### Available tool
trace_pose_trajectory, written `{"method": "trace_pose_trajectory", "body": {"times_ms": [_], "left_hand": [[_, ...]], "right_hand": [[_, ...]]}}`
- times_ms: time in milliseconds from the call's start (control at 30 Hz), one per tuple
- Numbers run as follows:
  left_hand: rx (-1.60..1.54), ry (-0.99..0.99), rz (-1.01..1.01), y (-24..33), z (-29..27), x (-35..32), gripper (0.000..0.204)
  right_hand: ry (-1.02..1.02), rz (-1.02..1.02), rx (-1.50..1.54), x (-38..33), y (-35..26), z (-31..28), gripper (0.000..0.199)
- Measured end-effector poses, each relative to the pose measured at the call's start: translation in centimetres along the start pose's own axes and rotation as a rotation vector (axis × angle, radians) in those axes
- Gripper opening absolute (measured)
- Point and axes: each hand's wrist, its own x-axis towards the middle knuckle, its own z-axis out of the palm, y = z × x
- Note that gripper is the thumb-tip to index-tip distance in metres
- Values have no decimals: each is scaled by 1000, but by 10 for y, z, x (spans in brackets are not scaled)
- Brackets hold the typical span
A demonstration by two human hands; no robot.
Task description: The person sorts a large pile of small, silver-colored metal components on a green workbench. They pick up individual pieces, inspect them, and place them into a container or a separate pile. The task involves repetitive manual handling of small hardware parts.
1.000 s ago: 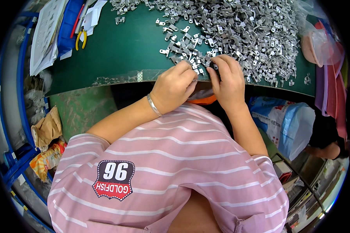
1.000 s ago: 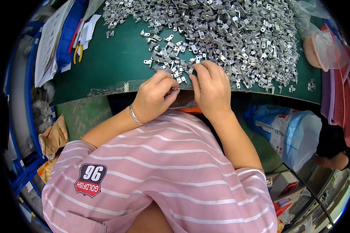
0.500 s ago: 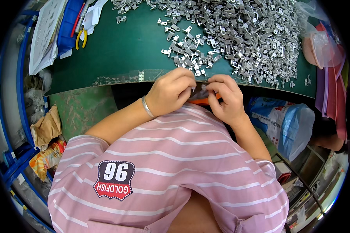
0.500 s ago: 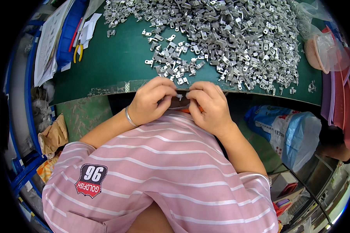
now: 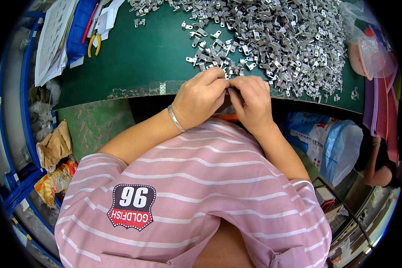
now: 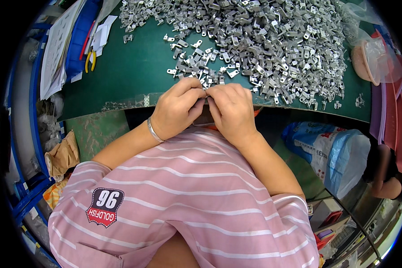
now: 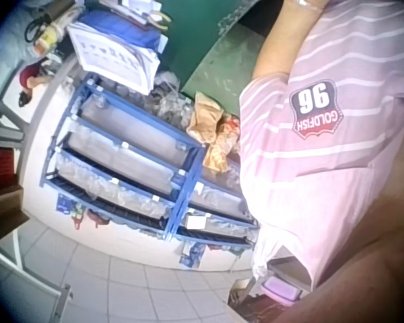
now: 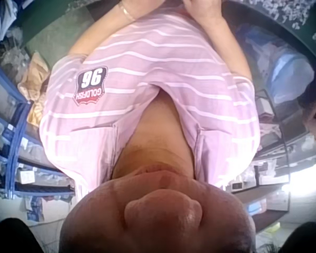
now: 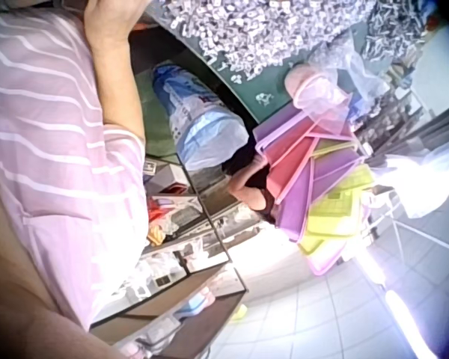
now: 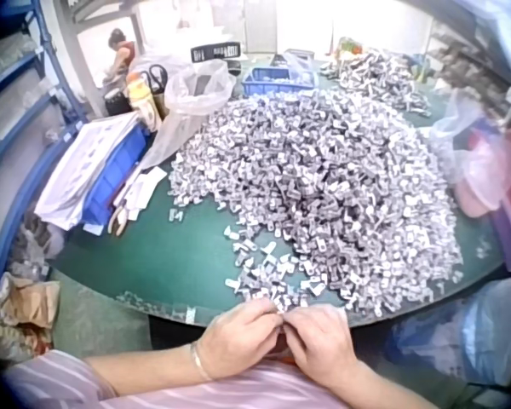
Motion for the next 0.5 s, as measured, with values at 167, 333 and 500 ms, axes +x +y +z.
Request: {"method": "trace_pose_trajectory", "body": {"times_ms": [167, 333, 500], "left_hand": [[-127, 42, -34, -3, -2, -6, 20], [-195, -44, 35, -2, -4, -13, 19], [66, 81, -48, 7, -2, 20, 34]], "right_hand": [[51, -110, 65, -11, 9, -9, 29], [-140, -158, 233, -16, 5, -21, 33], [97, -84, -50, 15, 12, -6, 40]]}}
